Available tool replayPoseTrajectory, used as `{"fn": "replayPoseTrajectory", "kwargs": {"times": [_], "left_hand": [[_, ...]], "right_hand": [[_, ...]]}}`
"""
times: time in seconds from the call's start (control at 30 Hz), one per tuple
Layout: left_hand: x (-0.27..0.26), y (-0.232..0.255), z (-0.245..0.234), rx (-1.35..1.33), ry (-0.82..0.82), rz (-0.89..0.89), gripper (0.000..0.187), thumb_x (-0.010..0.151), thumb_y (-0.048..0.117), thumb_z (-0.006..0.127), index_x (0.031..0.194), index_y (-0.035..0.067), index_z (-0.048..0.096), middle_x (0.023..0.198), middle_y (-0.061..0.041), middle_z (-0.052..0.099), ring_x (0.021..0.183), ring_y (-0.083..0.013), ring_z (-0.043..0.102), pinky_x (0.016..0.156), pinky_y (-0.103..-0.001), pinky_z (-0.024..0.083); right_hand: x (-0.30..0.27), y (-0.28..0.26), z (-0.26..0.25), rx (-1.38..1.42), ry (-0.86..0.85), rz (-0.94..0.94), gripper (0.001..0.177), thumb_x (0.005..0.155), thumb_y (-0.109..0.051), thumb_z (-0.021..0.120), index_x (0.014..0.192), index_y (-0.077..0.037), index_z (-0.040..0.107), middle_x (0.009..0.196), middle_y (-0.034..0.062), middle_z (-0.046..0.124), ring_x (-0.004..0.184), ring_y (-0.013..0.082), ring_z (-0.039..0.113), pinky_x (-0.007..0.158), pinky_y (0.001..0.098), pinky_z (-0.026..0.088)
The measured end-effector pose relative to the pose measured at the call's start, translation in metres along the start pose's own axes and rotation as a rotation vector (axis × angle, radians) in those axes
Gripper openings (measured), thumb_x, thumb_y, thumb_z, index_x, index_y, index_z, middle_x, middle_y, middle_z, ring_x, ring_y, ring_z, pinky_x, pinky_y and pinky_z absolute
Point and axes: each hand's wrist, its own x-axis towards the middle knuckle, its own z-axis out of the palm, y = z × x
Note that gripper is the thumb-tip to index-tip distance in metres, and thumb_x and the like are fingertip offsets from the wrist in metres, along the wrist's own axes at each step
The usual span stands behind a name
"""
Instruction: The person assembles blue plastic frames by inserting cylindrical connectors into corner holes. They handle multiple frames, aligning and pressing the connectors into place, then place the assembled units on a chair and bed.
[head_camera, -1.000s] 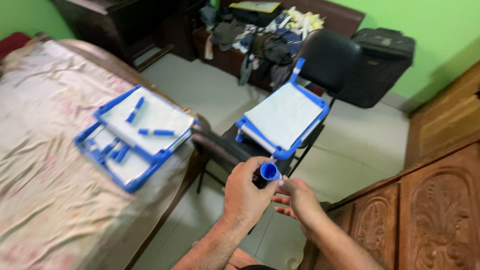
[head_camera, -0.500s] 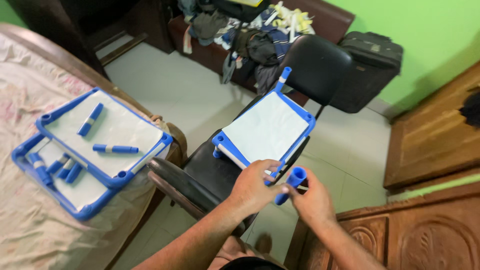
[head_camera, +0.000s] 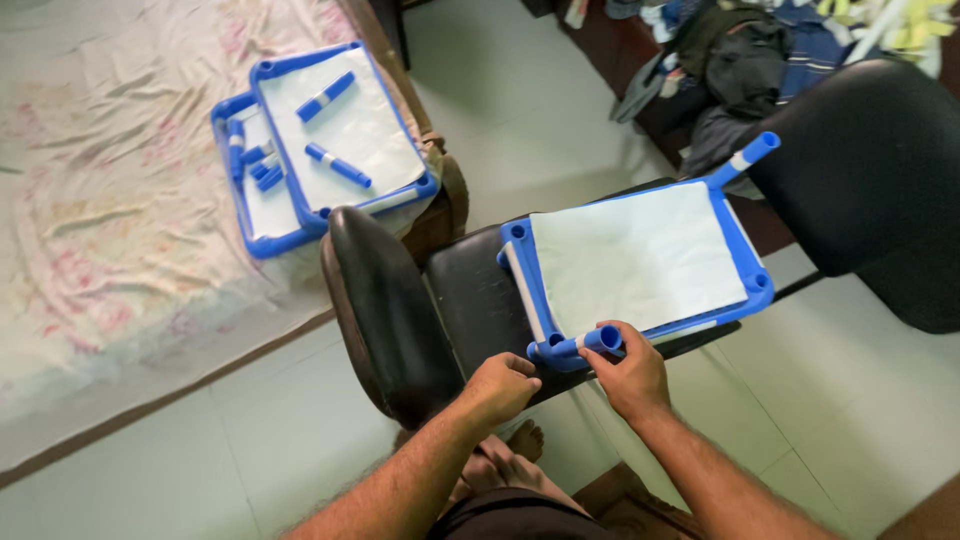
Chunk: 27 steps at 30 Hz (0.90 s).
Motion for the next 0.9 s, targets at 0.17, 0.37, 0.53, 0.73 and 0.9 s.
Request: {"fn": "replayPoseTrajectory", "kwargs": {"times": [0.17,0.37,0.53,0.73,0.9], "left_hand": [[-0.013,0.005,-0.009,-0.036,0.03,-0.107,0.045,0.096,0.029,0.068,0.137,0.012,0.063,0.134,-0.012,0.066,0.126,-0.0243,0.062,0.107,-0.039,0.05],[-0.021,0.013,-0.025,-0.107,0.017,-0.142,0.045,0.096,0.03,0.065,0.138,0.013,0.062,0.133,-0.014,0.068,0.126,-0.0256,0.065,0.108,-0.04,0.053],[-0.024,0.007,-0.037,-0.093,0.026,-0.105,0.047,0.097,0.032,0.065,0.138,0.012,0.061,0.135,-0.012,0.066,0.129,-0.0241,0.062,0.11,-0.04,0.05],[-0.031,0.01,-0.04,-0.052,-0.032,-0.113,0.047,0.098,0.033,0.064,0.141,0.013,0.059,0.136,-0.013,0.064,0.13,-0.0239,0.062,0.11,-0.041,0.051],[-0.038,0.009,-0.041,-0.073,-0.064,-0.101,0.047,0.099,0.032,0.062,0.142,0.012,0.058,0.136,-0.014,0.065,0.129,-0.0239,0.062,0.109,-0.041,0.052]], "right_hand": [[0.019,0.003,0.008,-0.021,-0.073,-0.019,0.043,0.082,-0.024,0.082,0.118,-0.007,0.067,0.107,0.01,0.074,0.096,0.0215,0.076,0.079,0.0338,0.063],[0.029,0.001,0.004,-0.071,-0.045,-0.063,0.041,0.082,-0.025,0.084,0.115,-0.006,0.068,0.108,0.0099,0.074,0.101,0.0215,0.075,0.083,0.0341,0.063],[0.036,-0.007,0.003,-0.149,-0.07,-0.072,0.041,0.082,-0.021,0.085,0.116,-0.006,0.067,0.109,0.0113,0.074,0.104,0.0234,0.074,0.085,0.0371,0.061],[0.04,-0.017,0.001,-0.191,-0.223,-0.145,0.038,0.079,-0.023,0.083,0.109,-0.006,0.066,0.104,0.0117,0.073,0.099,0.0218,0.075,0.082,0.0317,0.066],[0.04,-0.019,0.005,-0.223,-0.207,-0.086,0.036,0.08,-0.024,0.083,0.108,-0.007,0.067,0.101,0.0109,0.075,0.093,0.0216,0.077,0.081,0.0353,0.063]]}}
